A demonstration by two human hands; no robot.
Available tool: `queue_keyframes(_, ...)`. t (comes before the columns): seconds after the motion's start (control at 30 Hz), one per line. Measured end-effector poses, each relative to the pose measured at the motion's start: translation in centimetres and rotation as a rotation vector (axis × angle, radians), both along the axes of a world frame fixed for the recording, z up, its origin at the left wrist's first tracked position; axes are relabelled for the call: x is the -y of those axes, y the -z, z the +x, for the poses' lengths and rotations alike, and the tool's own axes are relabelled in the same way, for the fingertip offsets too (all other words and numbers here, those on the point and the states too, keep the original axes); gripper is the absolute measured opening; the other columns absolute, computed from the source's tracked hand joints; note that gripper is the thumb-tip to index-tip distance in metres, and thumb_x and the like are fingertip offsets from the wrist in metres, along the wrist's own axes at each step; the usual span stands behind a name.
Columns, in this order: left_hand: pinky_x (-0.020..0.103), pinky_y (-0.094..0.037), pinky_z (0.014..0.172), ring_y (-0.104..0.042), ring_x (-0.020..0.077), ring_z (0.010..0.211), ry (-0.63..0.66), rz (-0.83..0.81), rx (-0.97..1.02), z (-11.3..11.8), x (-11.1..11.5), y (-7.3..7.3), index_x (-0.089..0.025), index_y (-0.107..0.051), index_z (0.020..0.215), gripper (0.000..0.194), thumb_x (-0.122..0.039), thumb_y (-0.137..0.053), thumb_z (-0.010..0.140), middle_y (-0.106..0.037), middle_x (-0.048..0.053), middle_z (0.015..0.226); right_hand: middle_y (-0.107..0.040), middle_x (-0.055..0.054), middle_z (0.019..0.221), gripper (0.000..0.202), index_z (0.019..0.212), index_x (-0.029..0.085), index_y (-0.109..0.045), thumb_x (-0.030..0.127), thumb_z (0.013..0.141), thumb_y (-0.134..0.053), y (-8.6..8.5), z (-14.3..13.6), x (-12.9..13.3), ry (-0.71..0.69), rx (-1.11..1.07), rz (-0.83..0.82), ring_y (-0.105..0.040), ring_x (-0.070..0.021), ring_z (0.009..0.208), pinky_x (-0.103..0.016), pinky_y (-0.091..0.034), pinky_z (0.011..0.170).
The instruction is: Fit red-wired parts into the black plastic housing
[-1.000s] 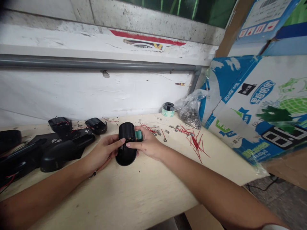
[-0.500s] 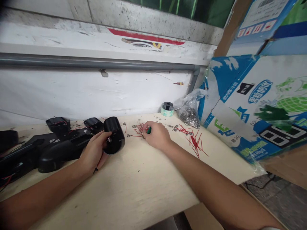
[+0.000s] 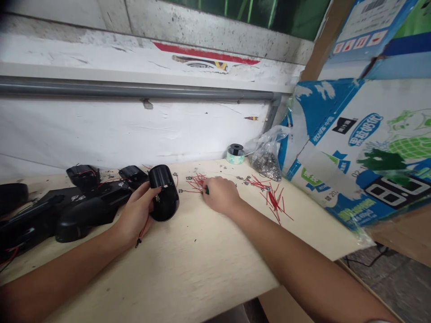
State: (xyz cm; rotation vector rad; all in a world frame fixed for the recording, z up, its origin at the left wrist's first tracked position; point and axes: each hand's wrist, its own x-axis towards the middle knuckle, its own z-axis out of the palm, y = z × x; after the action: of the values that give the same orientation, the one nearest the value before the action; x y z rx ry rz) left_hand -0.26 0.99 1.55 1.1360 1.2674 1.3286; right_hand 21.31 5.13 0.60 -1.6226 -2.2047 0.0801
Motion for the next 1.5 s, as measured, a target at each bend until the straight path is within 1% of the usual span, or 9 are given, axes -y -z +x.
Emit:
queue_keyframes(0.13, 0.023, -0.043, 0.062, -0.060, 0.0160, 0.076, 0.039, -0.014, 0.050, 0.3, 0.0, 0.3, -0.018, -0.060, 0.113, 0.038, -0.034, -0.066, 0.079, -0.066, 0.003, 0.088, -0.068, -0.003, 0.085, 0.013, 0.092, 0.022, -0.070, 0.021, 0.084, -0.060, -0.3, 0.0, 0.1, -0.019, -0.150, 0.095, -0.057, -0.0169, 0.073, -0.026, -0.032, 0.064)
queue_keyframes(0.3, 0.028, -0.048, 0.082, -0.062, 0.0190, 0.097, 0.159, 0.108, -0.056, 0.0, -0.2, 1.1, -0.016, -0.062, 0.108, 0.031, -0.034, -0.064, 0.083, -0.066, 0.007, 0.107, -0.061, -0.002, 0.073, 0.022, 0.089, 0.016, -0.065, 0.035, 0.090, -0.055, -0.4, -0.4, 0.0, -0.039, -0.632, 0.102, -0.053, -0.0127, 0.064, -0.024, -0.038, 0.062)
queue_keyframes(0.5, 0.031, -0.052, 0.072, -0.068, 0.0206, 0.084, 0.220, -0.019, -0.030, 0.3, 0.4, 0.6, -0.023, -0.043, 0.135, 0.063, -0.034, -0.069, 0.079, -0.069, 0.008, 0.102, -0.046, 0.004, 0.056, 0.032, 0.086, 0.017, -0.055, 0.046, 0.078, -0.066, -0.2, -1.1, -0.6, -0.043, -1.188, -0.246, -0.038, -0.0087, 0.044, -0.022, -0.033, 0.044)
queue_keyframes(0.63, 0.030, -0.051, 0.068, -0.068, 0.0203, 0.078, 0.250, -0.025, -0.093, 0.4, 0.4, 0.5, -0.023, -0.041, 0.139, 0.068, -0.034, -0.069, 0.079, -0.071, 0.008, 0.094, -0.045, 0.005, 0.058, 0.034, 0.080, 0.018, -0.049, 0.045, 0.073, -0.069, -0.1, -1.5, -0.5, -0.099, -1.375, -0.359, -0.035, -0.0069, 0.040, -0.022, -0.030, 0.039)
queue_keyframes(0.87, 0.037, -0.050, 0.094, -0.063, 0.0241, 0.112, 0.267, 0.033, -0.180, 0.2, -0.1, 1.1, -0.017, -0.056, 0.128, 0.054, -0.029, -0.067, 0.077, -0.062, 0.014, 0.129, -0.048, 0.004, 0.061, 0.028, 0.076, 0.018, -0.048, 0.041, 0.078, -0.061, -0.1, -1.4, -0.3, -0.092, -1.258, -0.327, -0.036, -0.0065, 0.042, -0.022, -0.029, 0.042)
queue_keyframes(1.0, 0.039, -0.049, 0.098, -0.062, 0.0234, 0.114, 0.276, 0.022, -0.179, 0.3, -0.2, 1.1, -0.017, -0.056, 0.127, 0.053, -0.029, -0.067, 0.077, -0.059, 0.013, 0.134, -0.054, 0.000, 0.068, 0.025, 0.082, 0.015, -0.059, 0.039, 0.081, -0.059, 0.2, -1.1, -0.5, -0.018, -0.921, -0.084, -0.047, -0.0094, 0.059, -0.022, -0.036, 0.056)
queue_keyframes(1.13, 0.040, -0.048, 0.100, -0.061, 0.0238, 0.115, 0.267, 0.022, -0.187, 0.2, -0.1, 1.0, -0.016, -0.055, 0.129, 0.054, -0.029, -0.066, 0.078, -0.057, 0.014, 0.137, -0.057, -0.001, 0.073, 0.026, 0.085, 0.014, -0.061, 0.040, 0.084, -0.058, 0.3, -0.9, -0.8, 0.000, -0.867, -0.051, -0.049, -0.0104, 0.064, -0.022, -0.038, 0.060)
queue_keyframes(1.37, 0.039, -0.045, 0.104, -0.057, 0.0237, 0.121, 0.215, 0.046, -0.238, 0.0, -0.5, 1.8, -0.018, -0.055, 0.132, 0.058, -0.027, -0.067, 0.076, -0.056, 0.012, 0.137, -0.063, -0.002, 0.077, 0.029, 0.090, 0.017, -0.054, 0.045, 0.090, -0.057, 0.0, -1.6, 0.4, -0.165, -0.995, -0.163, -0.046, -0.0086, 0.049, -0.022, -0.037, 0.047)
queue_keyframes(1.5, 0.040, -0.040, 0.109, -0.055, 0.0247, 0.123, 0.210, 0.142, -0.254, 0.0, -0.7, 1.9, -0.019, -0.069, 0.111, 0.034, -0.030, -0.066, 0.079, -0.060, 0.011, 0.131, -0.067, -0.005, 0.093, 0.018, 0.098, 0.019, -0.061, 0.036, 0.093, -0.057, -0.3, -2.0, 1.9, -0.329, -0.756, 0.103, -0.063, -0.0154, 0.082, -0.026, -0.049, 0.074)
